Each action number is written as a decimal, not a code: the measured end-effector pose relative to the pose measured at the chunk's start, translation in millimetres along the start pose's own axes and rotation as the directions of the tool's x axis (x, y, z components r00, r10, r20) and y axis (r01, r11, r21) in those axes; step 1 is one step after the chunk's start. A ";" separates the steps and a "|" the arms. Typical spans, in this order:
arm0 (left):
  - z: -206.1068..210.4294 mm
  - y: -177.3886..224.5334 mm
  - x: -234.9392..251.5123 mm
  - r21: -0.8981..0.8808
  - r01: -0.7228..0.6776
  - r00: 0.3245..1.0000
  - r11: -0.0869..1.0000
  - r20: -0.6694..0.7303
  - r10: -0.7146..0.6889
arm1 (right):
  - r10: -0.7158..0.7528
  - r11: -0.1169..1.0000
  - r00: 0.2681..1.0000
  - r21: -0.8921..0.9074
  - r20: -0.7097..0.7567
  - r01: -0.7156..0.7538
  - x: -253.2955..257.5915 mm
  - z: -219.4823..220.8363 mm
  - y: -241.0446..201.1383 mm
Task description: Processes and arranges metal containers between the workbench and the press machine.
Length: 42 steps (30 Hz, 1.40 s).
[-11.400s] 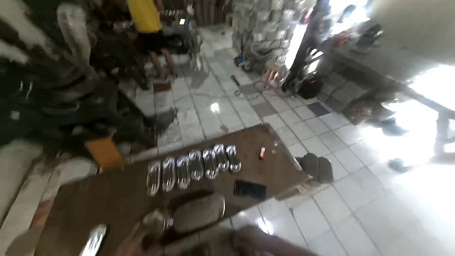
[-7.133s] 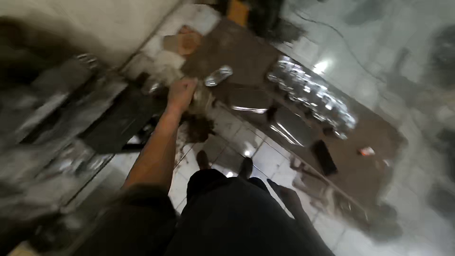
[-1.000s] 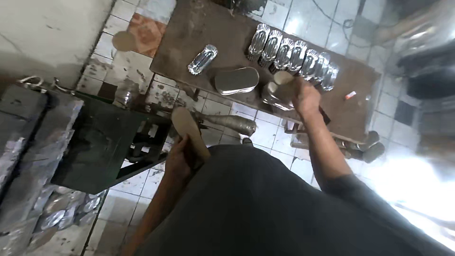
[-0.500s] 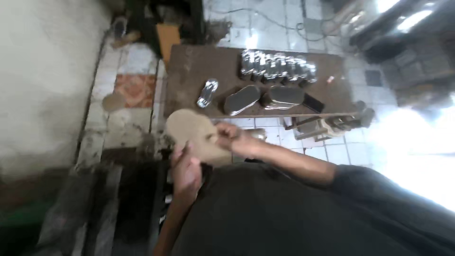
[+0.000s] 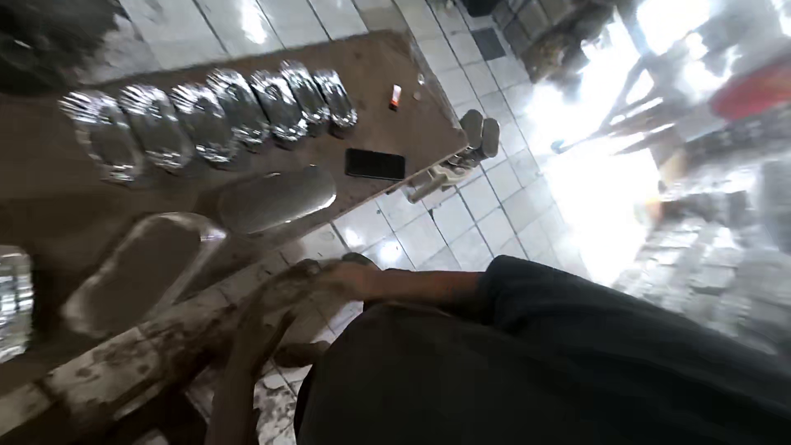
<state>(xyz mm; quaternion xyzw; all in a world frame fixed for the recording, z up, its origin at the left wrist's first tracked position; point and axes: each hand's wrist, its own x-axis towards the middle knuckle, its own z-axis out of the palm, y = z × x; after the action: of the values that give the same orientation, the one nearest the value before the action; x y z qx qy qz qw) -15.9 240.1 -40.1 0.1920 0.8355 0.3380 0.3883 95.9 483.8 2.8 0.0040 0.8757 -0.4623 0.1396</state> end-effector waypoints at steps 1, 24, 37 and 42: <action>19.5 -13.6 32.4 0.141 -0.029 0.998 0.990 0.053 0.022 | 0.134 0.990 0.990 -0.052 0.052 -0.131 -20.1 -2.5 46.7; 77.5 -10.3 166.1 0.369 0.355 0.934 0.859 -0.096 -0.345 | 0.665 0.736 0.700 -0.064 0.260 -0.674 -132.7 -30.0 191.8; -184.8 -33.1 -118.1 -0.324 0.010 0.514 0.946 -0.810 -0.283 | 0.465 0.869 0.836 -0.332 0.291 -0.368 -77.2 -24.7 137.0; -311.3 -93.9 -205.1 -0.398 -0.249 0.164 0.883 -0.916 -0.367 | -0.185 0.926 0.969 -0.301 0.162 0.228 -66.6 0.8 102.1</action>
<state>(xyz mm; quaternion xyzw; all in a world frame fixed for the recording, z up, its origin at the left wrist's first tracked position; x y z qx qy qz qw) -135.6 -74.5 145.6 -0.2055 0.7832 0.5524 -0.1980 174.0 549.8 -63.6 -0.1410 0.9230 -0.3269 0.1459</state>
